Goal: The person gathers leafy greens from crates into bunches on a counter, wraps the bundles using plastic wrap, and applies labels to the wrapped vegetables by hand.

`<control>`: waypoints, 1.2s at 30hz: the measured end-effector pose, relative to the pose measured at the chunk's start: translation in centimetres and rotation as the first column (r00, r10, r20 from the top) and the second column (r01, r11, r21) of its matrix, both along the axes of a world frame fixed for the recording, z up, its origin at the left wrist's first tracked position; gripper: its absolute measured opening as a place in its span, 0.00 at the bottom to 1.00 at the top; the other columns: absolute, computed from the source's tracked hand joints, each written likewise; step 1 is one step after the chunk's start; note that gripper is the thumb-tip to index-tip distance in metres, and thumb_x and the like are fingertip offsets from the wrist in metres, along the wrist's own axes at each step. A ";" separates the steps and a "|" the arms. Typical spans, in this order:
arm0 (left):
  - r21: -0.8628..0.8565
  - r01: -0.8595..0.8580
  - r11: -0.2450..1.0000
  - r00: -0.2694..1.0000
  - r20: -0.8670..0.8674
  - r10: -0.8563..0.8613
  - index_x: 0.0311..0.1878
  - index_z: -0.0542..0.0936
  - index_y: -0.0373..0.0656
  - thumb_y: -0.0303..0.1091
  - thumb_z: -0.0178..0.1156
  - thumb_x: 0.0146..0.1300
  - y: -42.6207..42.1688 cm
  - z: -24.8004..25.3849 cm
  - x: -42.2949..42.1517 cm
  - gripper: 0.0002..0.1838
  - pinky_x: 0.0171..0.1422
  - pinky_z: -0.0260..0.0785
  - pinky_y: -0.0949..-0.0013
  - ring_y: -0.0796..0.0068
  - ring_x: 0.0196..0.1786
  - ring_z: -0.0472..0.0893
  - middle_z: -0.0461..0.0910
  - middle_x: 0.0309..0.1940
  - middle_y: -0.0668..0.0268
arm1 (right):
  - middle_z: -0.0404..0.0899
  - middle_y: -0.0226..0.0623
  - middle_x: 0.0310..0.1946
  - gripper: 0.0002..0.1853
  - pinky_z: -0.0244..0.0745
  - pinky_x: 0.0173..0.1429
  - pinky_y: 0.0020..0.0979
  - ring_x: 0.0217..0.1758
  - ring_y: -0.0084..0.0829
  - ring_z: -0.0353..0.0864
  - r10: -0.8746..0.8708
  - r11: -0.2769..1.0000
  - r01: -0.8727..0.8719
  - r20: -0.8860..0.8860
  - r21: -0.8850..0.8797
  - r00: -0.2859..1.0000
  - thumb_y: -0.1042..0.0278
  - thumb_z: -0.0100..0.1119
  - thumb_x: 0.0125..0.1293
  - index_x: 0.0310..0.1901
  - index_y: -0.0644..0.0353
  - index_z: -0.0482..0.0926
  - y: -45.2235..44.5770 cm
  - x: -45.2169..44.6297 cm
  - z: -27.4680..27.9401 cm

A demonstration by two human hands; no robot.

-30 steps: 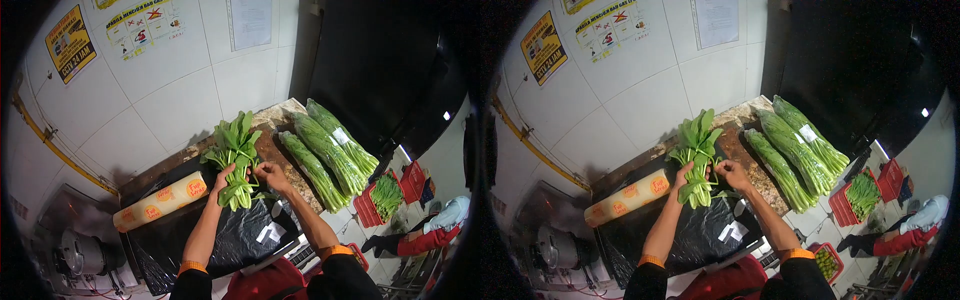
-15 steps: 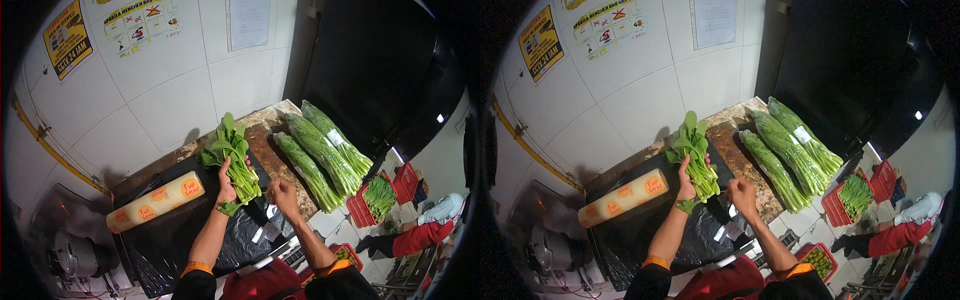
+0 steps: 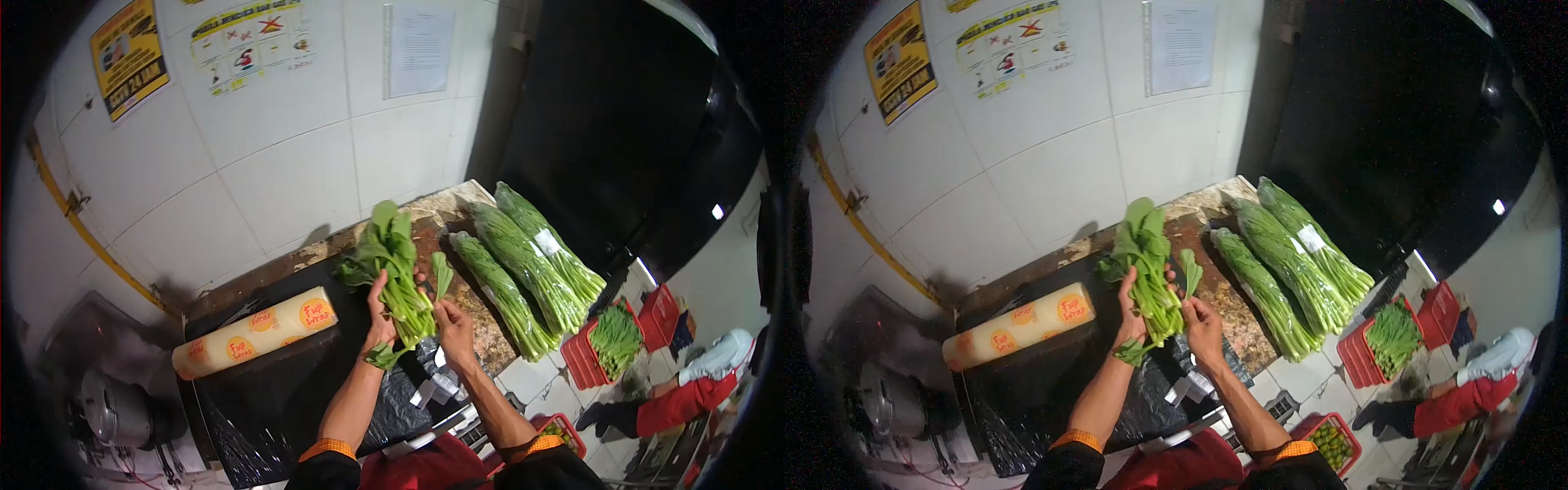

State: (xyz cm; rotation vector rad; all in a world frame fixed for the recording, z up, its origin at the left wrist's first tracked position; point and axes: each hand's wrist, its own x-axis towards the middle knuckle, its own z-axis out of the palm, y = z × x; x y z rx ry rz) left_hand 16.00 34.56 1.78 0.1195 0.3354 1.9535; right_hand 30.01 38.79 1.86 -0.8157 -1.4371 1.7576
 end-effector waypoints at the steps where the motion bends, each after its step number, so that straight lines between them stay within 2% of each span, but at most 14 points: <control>1: -0.091 -0.027 0.996 1.000 0.012 0.028 0.51 0.75 0.35 0.54 0.54 0.62 -0.3 0.4 0.3 0.29 0.40 0.76 0.61 0.62 0.34 0.80 0.80 0.39 0.57 | 0.78 0.25 0.37 0.15 0.65 0.38 0.23 0.33 0.16 0.68 0.055 0.996 -0.062 0.103 0.068 0.993 0.63 0.51 0.71 0.49 0.66 0.78 -0.1 -0.3 0.5; 3: -0.137 -0.015 0.990 0.998 -0.066 0.006 0.52 0.75 0.37 0.51 0.58 0.60 -0.7 1.2 0.0 0.27 0.42 0.77 0.59 0.63 0.35 0.81 0.80 0.38 0.59 | 0.76 0.37 0.51 0.26 0.68 0.57 0.30 0.52 0.28 0.74 0.104 0.981 -0.102 0.008 -0.166 0.995 0.51 0.44 0.73 0.58 0.67 0.72 -0.5 -0.3 3.0; 6: -0.237 0.057 0.970 0.976 -0.189 -0.104 0.49 0.77 0.40 0.52 0.60 0.60 -0.7 1.9 -0.6 0.24 0.41 0.77 0.63 0.69 0.35 0.81 0.81 0.37 0.63 | 0.67 0.46 0.61 0.34 0.59 0.68 0.34 0.65 0.35 0.65 0.176 0.923 -0.214 -0.143 -0.321 0.974 0.49 0.52 0.69 0.65 0.68 0.61 0.1 -0.6 2.5; 8: -0.264 0.076 0.962 0.983 -0.142 -0.116 0.47 0.77 0.42 0.52 0.60 0.60 -0.4 2.2 -0.5 0.23 0.40 0.77 0.64 0.70 0.35 0.81 0.81 0.35 0.65 | 0.59 0.51 0.66 0.45 0.55 0.70 0.35 0.69 0.38 0.59 0.330 0.926 -0.355 0.180 0.130 0.927 0.51 0.63 0.62 0.70 0.66 0.48 -0.3 -0.6 3.8; 15: -0.263 0.067 0.963 0.983 -0.147 -0.109 0.51 0.76 0.43 0.52 0.56 0.62 -0.5 2.0 -1.3 0.23 0.41 0.77 0.61 0.68 0.36 0.82 0.81 0.37 0.62 | 0.51 0.49 0.69 0.48 0.48 0.73 0.39 0.72 0.39 0.52 0.611 0.789 -0.609 0.000 0.085 0.792 0.61 0.65 0.60 0.72 0.64 0.41 2.2 1.8 4.1; 17: -0.135 0.042 0.990 0.992 -0.113 -0.058 0.53 0.75 0.39 0.51 0.56 0.62 -0.5 0.1 -1.4 0.25 0.44 0.78 0.60 0.65 0.39 0.83 0.81 0.41 0.60 | 0.57 0.46 0.67 0.42 0.54 0.72 0.38 0.69 0.36 0.58 0.557 0.827 -0.557 0.028 0.078 0.830 0.63 0.62 0.63 0.71 0.64 0.47 2.3 1.8 3.7; 19: -0.013 0.097 0.995 0.995 -0.014 -0.097 0.55 0.74 0.39 0.53 0.55 0.62 -0.6 0.2 -0.9 0.28 0.48 0.76 0.51 0.59 0.46 0.82 0.80 0.46 0.56 | 0.64 0.44 0.62 0.33 0.60 0.68 0.34 0.64 0.31 0.65 0.439 0.889 -0.434 0.003 -0.148 0.899 0.63 0.60 0.65 0.67 0.66 0.58 2.3 1.3 3.6; 20: 0.105 0.203 0.974 0.978 0.027 -0.207 0.61 0.69 0.39 0.55 0.54 0.61 -0.8 0.3 -0.6 0.33 0.55 0.70 0.38 0.47 0.53 0.77 0.74 0.55 0.52 | 0.75 0.39 0.52 0.22 0.69 0.58 0.27 0.53 0.24 0.74 0.372 0.926 -0.369 0.026 -0.079 0.928 0.66 0.59 0.66 0.58 0.68 0.70 2.5 1.2 3.0; 23: 0.134 0.239 0.962 0.963 0.095 -0.252 0.65 0.63 0.40 0.57 0.54 0.61 -0.7 -0.8 -0.6 0.37 0.61 0.60 0.30 0.36 0.58 0.71 0.66 0.63 0.49 | 0.79 0.28 0.38 0.13 0.70 0.43 0.23 0.39 0.17 0.74 0.382 0.923 -0.386 0.124 0.010 0.916 0.69 0.59 0.65 0.49 0.66 0.77 2.7 1.5 2.7; 25: 0.145 0.273 0.951 0.954 0.086 -0.287 0.67 0.60 0.40 0.59 0.53 0.60 -1.3 -0.9 -0.5 0.40 0.65 0.57 0.31 0.33 0.62 0.65 0.60 0.66 0.48 | 0.79 0.27 0.33 0.08 0.70 0.38 0.21 0.33 0.17 0.75 0.335 0.941 -0.337 0.121 -0.003 0.934 0.74 0.60 0.63 0.43 0.66 0.79 2.7 1.4 2.3; 27: 0.008 0.128 0.992 0.986 -0.107 -0.127 0.70 0.55 0.40 0.63 0.49 0.60 -1.4 -1.4 -0.4 0.44 0.66 0.56 0.33 0.30 0.64 0.61 0.53 0.70 0.44 | 0.80 0.30 0.34 0.08 0.70 0.38 0.21 0.33 0.17 0.75 0.313 0.943 -0.326 0.155 0.069 0.937 0.75 0.58 0.64 0.43 0.67 0.78 2.9 1.3 1.8; 28: 0.151 0.222 0.963 0.975 -0.057 -0.215 0.69 0.57 0.41 0.59 0.52 0.61 -1.6 -1.6 -0.6 0.41 0.67 0.58 0.39 0.37 0.67 0.61 0.58 0.68 0.47 | 0.80 0.30 0.34 0.08 0.70 0.38 0.21 0.33 0.17 0.75 0.311 0.943 -0.324 0.153 0.068 0.938 0.75 0.58 0.64 0.43 0.67 0.78 2.8 1.2 1.7; 34: 0.086 0.162 0.983 0.980 -0.128 -0.151 0.71 0.53 0.43 0.65 0.47 0.62 -1.5 -1.5 0.0 0.44 0.70 0.54 0.43 0.39 0.67 0.62 0.52 0.70 0.42 | 0.81 0.33 0.33 0.08 0.72 0.39 0.22 0.34 0.20 0.78 0.046 0.963 -0.106 0.239 0.248 0.970 0.76 0.54 0.62 0.40 0.69 0.79 1.6 0.6 2.9; 36: 0.129 0.175 0.976 0.979 -0.128 -0.159 0.71 0.54 0.43 0.65 0.46 0.62 -1.7 -1.4 0.1 0.43 0.70 0.56 0.44 0.41 0.67 0.63 0.53 0.69 0.42 | 0.79 0.38 0.29 0.10 0.73 0.35 0.25 0.30 0.26 0.78 -0.127 0.886 0.007 0.229 0.463 0.965 0.78 0.53 0.56 0.37 0.70 0.81 1.3 0.5 3.4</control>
